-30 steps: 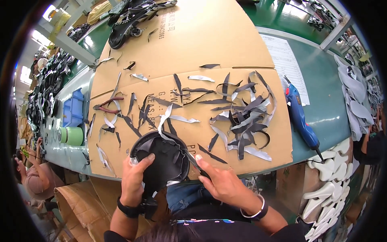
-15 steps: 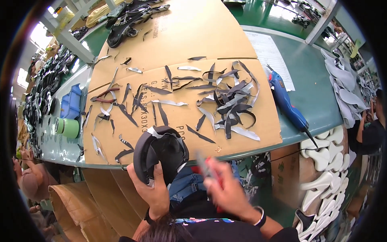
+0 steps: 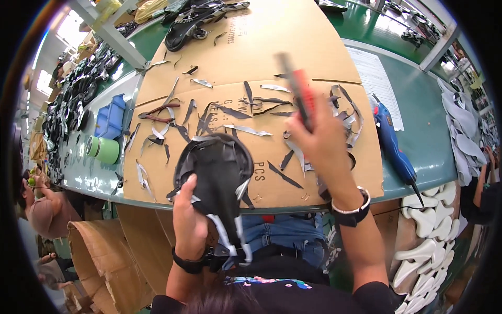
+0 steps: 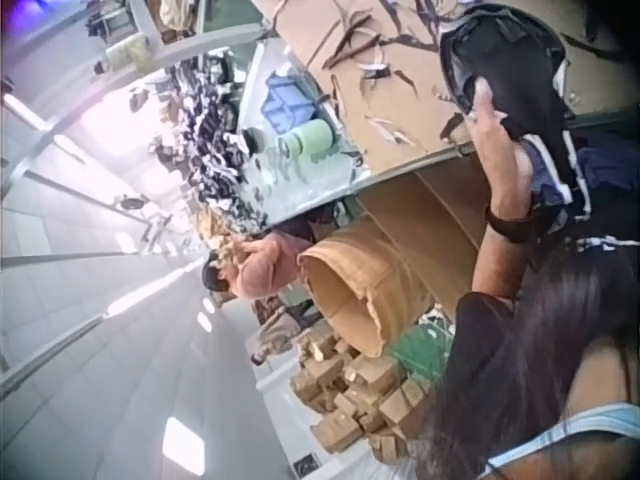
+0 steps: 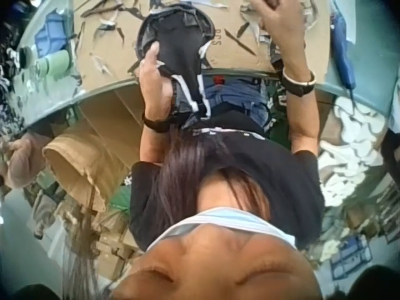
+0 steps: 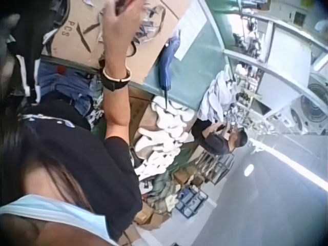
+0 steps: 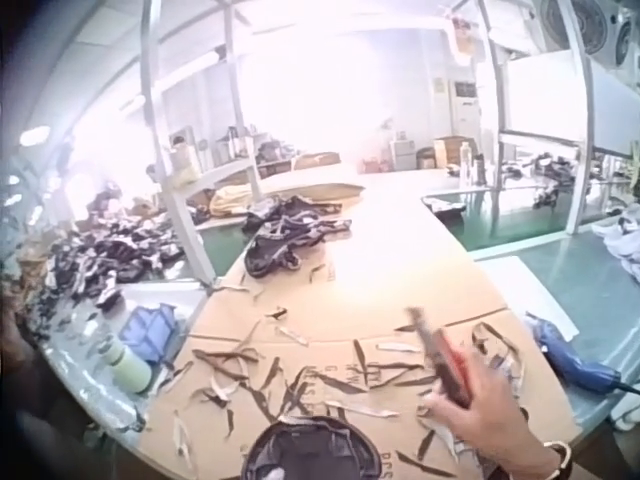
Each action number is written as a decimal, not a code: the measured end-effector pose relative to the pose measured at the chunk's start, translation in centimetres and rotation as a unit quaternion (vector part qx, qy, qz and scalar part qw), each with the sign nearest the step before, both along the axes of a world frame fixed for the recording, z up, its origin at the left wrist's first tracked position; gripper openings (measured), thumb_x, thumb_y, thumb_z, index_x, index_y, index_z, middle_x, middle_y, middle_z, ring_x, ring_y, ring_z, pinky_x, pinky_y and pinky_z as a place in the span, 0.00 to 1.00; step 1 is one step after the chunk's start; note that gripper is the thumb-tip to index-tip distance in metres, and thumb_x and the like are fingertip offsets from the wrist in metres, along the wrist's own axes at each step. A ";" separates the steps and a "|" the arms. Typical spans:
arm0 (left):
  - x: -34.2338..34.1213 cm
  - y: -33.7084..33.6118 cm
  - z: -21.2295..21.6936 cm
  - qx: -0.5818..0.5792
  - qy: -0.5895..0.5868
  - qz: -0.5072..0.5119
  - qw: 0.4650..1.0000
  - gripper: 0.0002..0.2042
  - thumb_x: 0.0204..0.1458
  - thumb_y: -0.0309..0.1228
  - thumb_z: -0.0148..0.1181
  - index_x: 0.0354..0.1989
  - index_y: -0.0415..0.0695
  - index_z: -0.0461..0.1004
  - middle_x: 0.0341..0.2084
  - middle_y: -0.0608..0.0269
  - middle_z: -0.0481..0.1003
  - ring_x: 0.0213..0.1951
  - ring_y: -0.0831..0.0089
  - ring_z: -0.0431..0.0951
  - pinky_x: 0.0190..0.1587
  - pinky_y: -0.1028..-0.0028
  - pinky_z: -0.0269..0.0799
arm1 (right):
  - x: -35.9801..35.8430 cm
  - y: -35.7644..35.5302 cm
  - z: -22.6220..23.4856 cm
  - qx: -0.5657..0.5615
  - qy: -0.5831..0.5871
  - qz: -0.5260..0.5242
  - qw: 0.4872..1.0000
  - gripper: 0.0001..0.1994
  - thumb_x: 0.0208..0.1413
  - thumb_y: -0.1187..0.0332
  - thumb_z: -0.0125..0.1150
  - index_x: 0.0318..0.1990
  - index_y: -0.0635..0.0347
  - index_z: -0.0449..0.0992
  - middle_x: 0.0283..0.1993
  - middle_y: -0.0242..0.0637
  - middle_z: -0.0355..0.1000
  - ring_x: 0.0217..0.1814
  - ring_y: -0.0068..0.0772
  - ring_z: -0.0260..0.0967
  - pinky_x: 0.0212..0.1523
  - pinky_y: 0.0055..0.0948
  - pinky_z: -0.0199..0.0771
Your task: The person picks up a bicycle saddle and trims excess material from its edges using a utility knife. They repeatedly turn the saddle to reach different sides, occasionally clearing scraps from the cardboard workspace by hand before picking up another saddle to repeat the process.
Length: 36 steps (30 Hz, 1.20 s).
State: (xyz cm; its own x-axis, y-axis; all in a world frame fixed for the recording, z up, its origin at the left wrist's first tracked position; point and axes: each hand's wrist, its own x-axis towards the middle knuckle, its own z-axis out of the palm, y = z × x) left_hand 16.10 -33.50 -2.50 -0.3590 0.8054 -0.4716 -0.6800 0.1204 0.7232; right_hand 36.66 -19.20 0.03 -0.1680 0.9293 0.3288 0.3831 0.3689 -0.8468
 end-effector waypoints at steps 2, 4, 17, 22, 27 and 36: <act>0.5 0.9 0.4 -0.015 0.001 -0.005 1.000 0.15 0.57 0.31 0.56 0.51 0.38 0.68 0.41 0.60 0.76 0.39 0.71 0.79 0.37 0.72 0.78 | -2.3 -1.1 1.8 -0.032 -0.064 0.134 0.988 0.28 0.46 0.69 0.69 0.54 0.61 0.64 0.32 0.43 0.72 0.27 0.34 0.72 0.30 0.30 0.71; 1.3 1.5 0.7 -0.008 0.030 -0.065 0.997 0.18 0.58 0.35 0.56 0.54 0.41 0.67 0.42 0.63 0.75 0.39 0.75 0.78 0.34 0.74 0.76 | -3.2 0.2 0.6 0.064 -0.137 0.180 0.972 0.33 0.44 0.64 0.72 0.58 0.58 0.63 0.31 0.42 0.69 0.29 0.36 0.69 0.32 0.30 0.69; 0.0 1.6 -0.1 -0.054 0.089 -0.046 0.994 0.16 0.60 0.37 0.52 0.52 0.42 0.66 0.35 0.64 0.75 0.30 0.76 0.75 0.26 0.76 0.68 | -2.5 5.9 0.6 0.136 -0.171 -0.004 0.976 0.17 0.48 0.77 0.53 0.49 0.64 0.67 0.34 0.56 0.71 0.37 0.58 0.71 0.36 0.45 0.71; -3.3 4.9 1.8 -0.017 0.049 -0.089 0.995 0.13 0.62 0.40 0.50 0.44 0.43 0.72 0.30 0.66 0.77 0.27 0.76 0.74 0.25 0.76 0.67 | 6.9 7.6 4.0 0.034 -0.104 -0.023 0.994 0.17 0.51 0.72 0.59 0.49 0.62 0.68 0.28 0.48 0.70 0.33 0.45 0.72 0.36 0.35 0.70; -13.2 18.6 3.2 0.140 -0.004 -0.079 0.987 0.17 0.61 0.42 0.53 0.49 0.40 0.68 0.37 0.62 0.75 0.36 0.74 0.76 0.34 0.75 0.74 | 7.8 4.6 9.5 -0.117 -0.331 0.167 0.921 0.16 0.49 0.68 0.64 0.44 0.61 0.69 0.26 0.46 0.67 0.28 0.45 0.68 0.32 0.37 0.67; -1.8 28.2 1.7 0.214 0.530 -0.390 0.722 0.30 0.52 0.47 0.62 0.59 0.42 0.64 0.59 0.48 0.63 0.62 0.55 0.62 0.61 0.59 0.60 | 11.1 22.0 18.1 -0.096 0.153 0.019 0.983 0.16 0.48 0.64 0.67 0.40 0.64 0.73 0.20 0.23 0.64 0.16 0.15 0.62 0.19 0.17 0.65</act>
State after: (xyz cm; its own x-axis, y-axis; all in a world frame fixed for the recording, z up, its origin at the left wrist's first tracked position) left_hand 14.35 -5.27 -0.82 0.3046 0.9485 0.0870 0.4373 -0.2204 0.8719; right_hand 47.71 2.75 18.16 -0.1251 0.9741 0.1885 0.0889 0.2002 -0.9757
